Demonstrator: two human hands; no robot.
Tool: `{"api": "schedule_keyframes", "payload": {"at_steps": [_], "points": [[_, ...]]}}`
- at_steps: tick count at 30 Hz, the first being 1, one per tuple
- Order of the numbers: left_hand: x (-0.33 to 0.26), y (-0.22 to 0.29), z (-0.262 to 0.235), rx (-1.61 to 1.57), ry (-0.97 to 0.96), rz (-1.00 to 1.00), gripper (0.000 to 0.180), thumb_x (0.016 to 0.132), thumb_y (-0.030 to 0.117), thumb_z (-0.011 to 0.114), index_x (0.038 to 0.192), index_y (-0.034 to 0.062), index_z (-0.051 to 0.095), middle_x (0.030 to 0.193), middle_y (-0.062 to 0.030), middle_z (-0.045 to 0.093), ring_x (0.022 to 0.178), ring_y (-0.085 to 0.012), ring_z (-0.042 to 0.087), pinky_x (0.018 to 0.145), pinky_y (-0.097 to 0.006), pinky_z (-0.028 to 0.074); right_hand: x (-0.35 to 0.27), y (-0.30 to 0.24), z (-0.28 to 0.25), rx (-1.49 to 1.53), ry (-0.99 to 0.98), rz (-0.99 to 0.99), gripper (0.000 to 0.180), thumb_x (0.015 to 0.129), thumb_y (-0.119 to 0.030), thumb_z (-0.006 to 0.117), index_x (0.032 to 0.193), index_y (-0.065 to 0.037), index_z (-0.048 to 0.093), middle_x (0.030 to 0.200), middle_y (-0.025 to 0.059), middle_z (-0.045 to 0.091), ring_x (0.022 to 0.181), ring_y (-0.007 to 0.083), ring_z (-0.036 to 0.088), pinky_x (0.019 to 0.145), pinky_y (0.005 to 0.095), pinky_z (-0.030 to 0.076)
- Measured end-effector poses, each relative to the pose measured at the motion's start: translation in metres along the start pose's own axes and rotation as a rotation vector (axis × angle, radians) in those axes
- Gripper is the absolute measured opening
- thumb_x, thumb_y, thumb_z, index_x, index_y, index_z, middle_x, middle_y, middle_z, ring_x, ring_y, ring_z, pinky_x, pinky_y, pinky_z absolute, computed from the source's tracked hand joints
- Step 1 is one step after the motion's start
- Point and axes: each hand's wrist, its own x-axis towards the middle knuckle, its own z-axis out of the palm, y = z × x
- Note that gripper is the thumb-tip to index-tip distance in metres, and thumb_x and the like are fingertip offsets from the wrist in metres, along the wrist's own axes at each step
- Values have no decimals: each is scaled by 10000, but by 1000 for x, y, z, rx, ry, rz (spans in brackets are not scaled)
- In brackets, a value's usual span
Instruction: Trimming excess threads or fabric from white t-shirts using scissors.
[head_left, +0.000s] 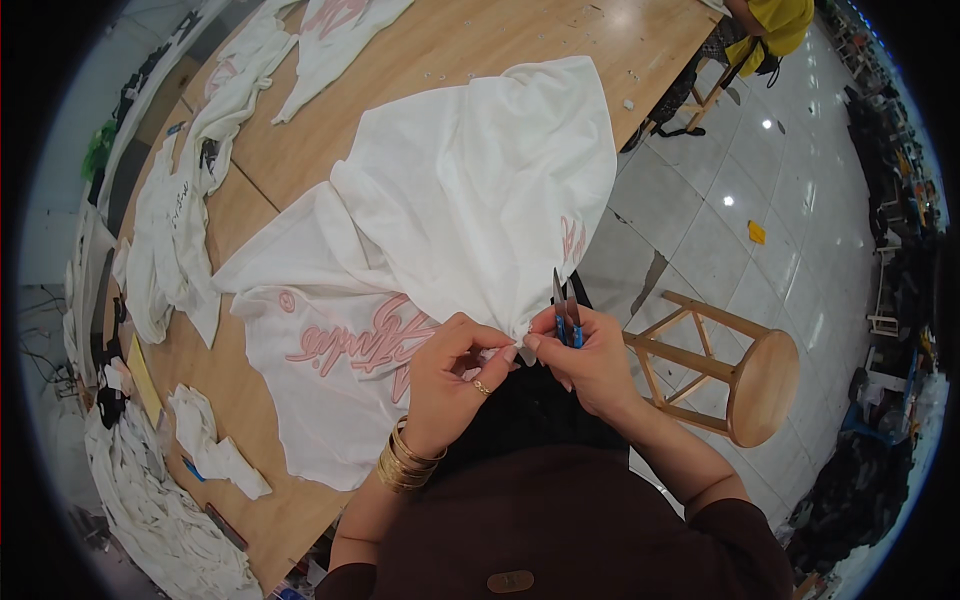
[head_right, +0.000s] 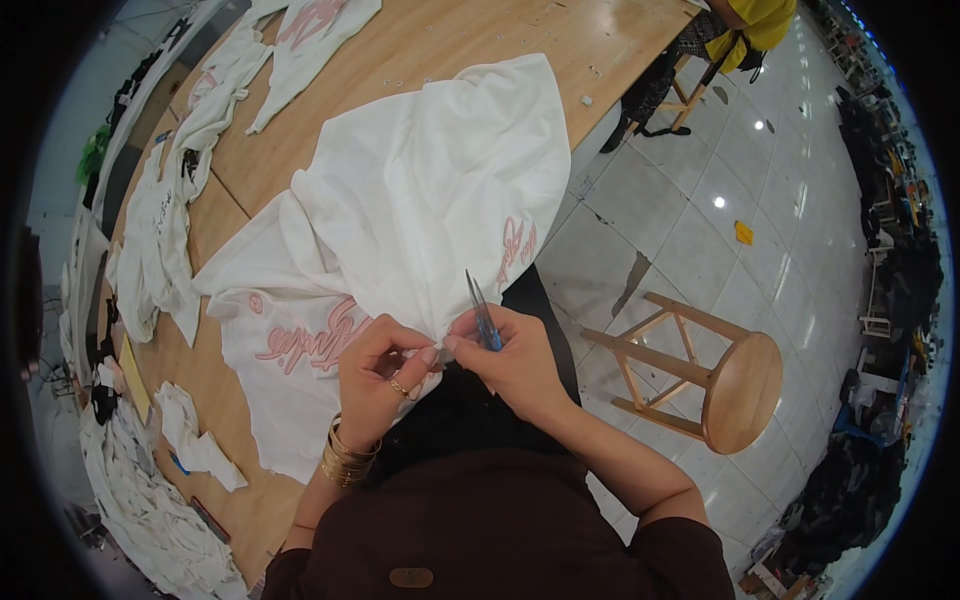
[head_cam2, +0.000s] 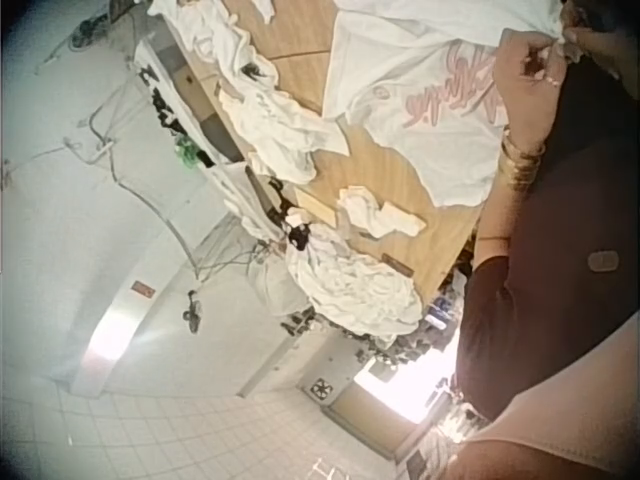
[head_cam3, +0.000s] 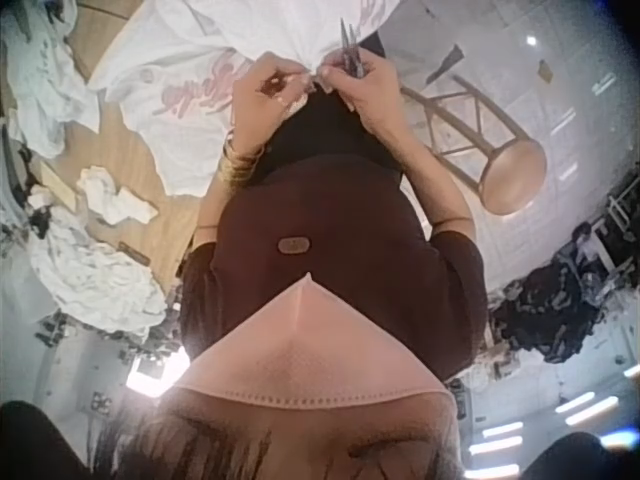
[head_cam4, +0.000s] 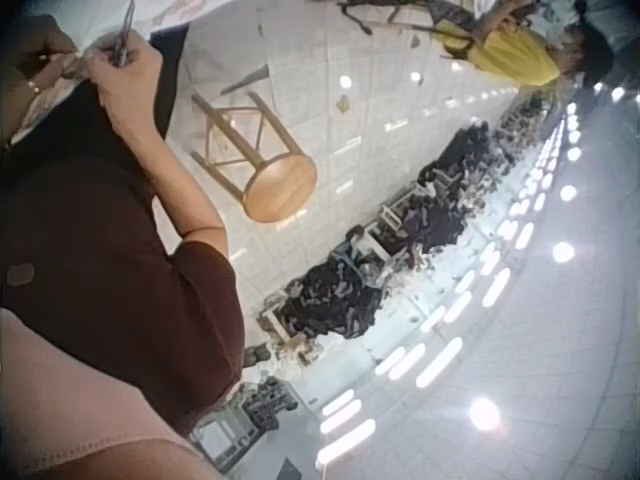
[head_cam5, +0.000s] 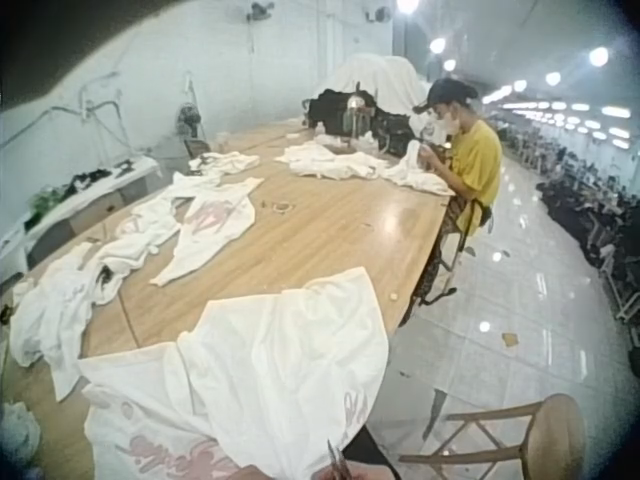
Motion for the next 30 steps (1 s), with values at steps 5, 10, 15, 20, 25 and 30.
{"api": "schedule_keyframes", "payload": {"at_steps": [5,10,15,20,25,30], "points": [[2,-3,-3,-27,-16,-29,69,766,11,640,822,2,602,746,-6,497,620,-54,484,527,-187,398,-1,2,0,-33,5,-110,111,796,-88,642,822,-9,570,588,-22,512,411,29,400,375,169,282],[0,4,1,142,66,58,84,746,11,654,817,12,608,728,-16,499,598,-62,475,520,-195,394,-15,-26,1,-333,-37,-57,142,903,-161,501,912,-21,524,580,-4,517,426,48,441,397,184,329],[0,6,6,343,96,157,111,715,10,668,811,23,615,706,-42,515,544,-99,506,502,-218,410,-34,-35,-2,-500,-219,131,252,951,-233,387,965,-4,492,581,87,563,490,189,590,495,292,458],[-1,8,10,459,92,265,108,720,11,665,813,27,613,710,-48,522,541,-121,527,493,-228,421,-36,-40,-3,-599,-311,240,306,957,-267,357,930,-1,505,540,77,546,458,182,571,480,293,450],[-1,8,13,489,92,331,104,728,2,658,817,23,609,717,-51,526,549,-125,542,485,-231,432,-33,-40,-4,-609,-335,258,324,959,-270,338,907,2,506,497,69,523,431,178,553,458,292,436],[-2,5,13,486,88,344,103,729,-11,653,818,12,606,729,-57,527,558,-128,558,491,-228,445,-32,-40,-4,-593,-336,291,325,958,-264,332,889,5,501,483,72,515,413,177,541,442,293,429]]}}
